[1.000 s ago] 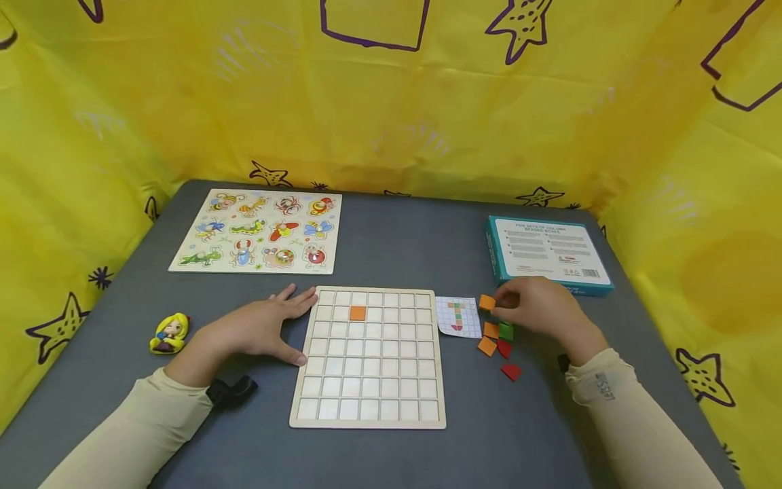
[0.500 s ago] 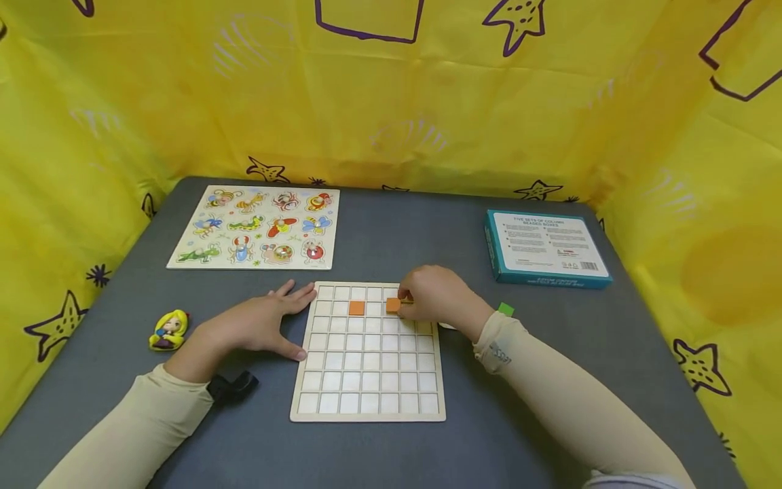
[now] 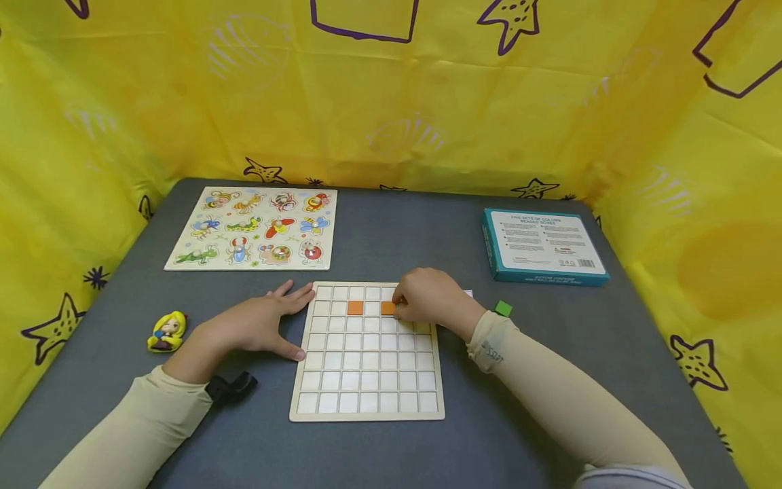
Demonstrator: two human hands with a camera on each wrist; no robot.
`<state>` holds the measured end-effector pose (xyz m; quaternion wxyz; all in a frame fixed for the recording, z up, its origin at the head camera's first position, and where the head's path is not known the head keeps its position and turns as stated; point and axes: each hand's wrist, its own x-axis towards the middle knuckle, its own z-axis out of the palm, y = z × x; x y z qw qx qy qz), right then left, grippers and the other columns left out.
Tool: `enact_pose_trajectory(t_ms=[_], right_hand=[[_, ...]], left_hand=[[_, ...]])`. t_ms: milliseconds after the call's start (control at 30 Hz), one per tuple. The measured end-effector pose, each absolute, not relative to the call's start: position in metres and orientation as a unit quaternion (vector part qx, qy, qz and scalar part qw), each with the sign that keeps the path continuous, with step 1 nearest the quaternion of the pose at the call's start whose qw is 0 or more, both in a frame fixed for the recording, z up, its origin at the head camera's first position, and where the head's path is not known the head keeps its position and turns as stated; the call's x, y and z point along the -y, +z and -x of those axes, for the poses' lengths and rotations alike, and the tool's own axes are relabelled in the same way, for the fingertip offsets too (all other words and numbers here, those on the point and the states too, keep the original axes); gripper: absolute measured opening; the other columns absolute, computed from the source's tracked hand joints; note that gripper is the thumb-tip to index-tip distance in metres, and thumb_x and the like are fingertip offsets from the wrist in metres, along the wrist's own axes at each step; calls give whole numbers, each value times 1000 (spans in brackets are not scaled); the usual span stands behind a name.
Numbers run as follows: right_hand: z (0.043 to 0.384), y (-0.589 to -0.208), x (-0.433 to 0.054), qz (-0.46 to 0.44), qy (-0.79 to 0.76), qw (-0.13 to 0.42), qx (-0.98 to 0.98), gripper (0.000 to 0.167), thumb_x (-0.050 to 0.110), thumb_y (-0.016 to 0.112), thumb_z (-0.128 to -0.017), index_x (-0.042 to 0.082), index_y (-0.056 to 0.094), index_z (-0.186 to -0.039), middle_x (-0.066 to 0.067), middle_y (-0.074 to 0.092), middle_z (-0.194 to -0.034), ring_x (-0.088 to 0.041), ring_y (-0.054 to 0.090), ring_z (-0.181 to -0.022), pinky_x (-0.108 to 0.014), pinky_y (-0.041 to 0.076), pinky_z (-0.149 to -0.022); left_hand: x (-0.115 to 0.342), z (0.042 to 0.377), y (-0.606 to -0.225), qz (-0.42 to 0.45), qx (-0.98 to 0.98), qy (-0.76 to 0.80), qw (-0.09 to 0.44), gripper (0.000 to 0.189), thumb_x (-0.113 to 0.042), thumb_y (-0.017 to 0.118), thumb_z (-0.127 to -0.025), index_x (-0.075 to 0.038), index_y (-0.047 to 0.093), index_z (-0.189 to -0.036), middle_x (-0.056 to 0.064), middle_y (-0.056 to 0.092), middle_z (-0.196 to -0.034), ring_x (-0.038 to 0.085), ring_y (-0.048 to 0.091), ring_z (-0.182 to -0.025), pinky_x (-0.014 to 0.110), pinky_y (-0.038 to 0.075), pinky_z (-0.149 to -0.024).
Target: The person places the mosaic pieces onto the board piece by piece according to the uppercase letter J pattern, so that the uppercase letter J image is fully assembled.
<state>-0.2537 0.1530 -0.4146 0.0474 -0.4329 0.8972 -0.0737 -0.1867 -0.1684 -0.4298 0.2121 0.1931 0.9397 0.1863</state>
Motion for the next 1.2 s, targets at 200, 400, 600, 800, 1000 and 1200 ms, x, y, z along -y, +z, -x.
enact_pose_trajectory(t_ms=[200,400,600,800,1000,1200], right_hand=[[251,-405,-168,390,-91,62,-914,23,25,81,-82,18,79,-103,9,66,-83,-9,55,-71,-30,48,-63],[253,-390,-233,303,-127,62,-942,26,22,80,-84,13,77,-108,6,68,-88,-8,54,-65,-30,47,-60],[251,-392,-312,208,-146,111,-961,32,26,81,-83,8,76,-108,6,69,-86,-11,56,-69,-32,48,-62],[249,-401,-348,202,-145,124,-961,35,32,81,-82,7,77,-107,2,71,-94,-11,59,-75,-35,51,-69],[252,-410,-342,196,-144,128,-962,31,35,77,-85,9,78,-102,1,73,-94,-12,61,-77,-39,52,-73],[255,-415,-336,195,-139,123,-963,25,34,75,-87,12,78,-97,4,72,-90,-11,58,-71,-36,50,-69]], left_hand=[[168,188,-429,-190,-940,180,217,116,-61,81,-68,-19,22,-158,-1,14,-162,39,4,-146,64,23,-107],[170,187,-427,-195,-941,171,219,117,-62,81,-68,-16,23,-157,2,16,-162,45,7,-144,66,25,-105],[170,187,-426,-192,-936,185,228,117,-61,81,-69,-16,21,-158,2,15,-162,49,6,-143,67,23,-105],[169,190,-426,-187,-937,182,233,117,-62,81,-68,-17,21,-158,1,14,-162,50,6,-143,69,24,-103],[169,191,-425,-189,-937,180,234,117,-63,81,-68,-17,21,-158,1,14,-163,49,6,-143,69,24,-103],[167,189,-424,-187,-937,184,232,117,-61,82,-68,-17,22,-157,1,15,-162,48,6,-144,69,23,-103]])
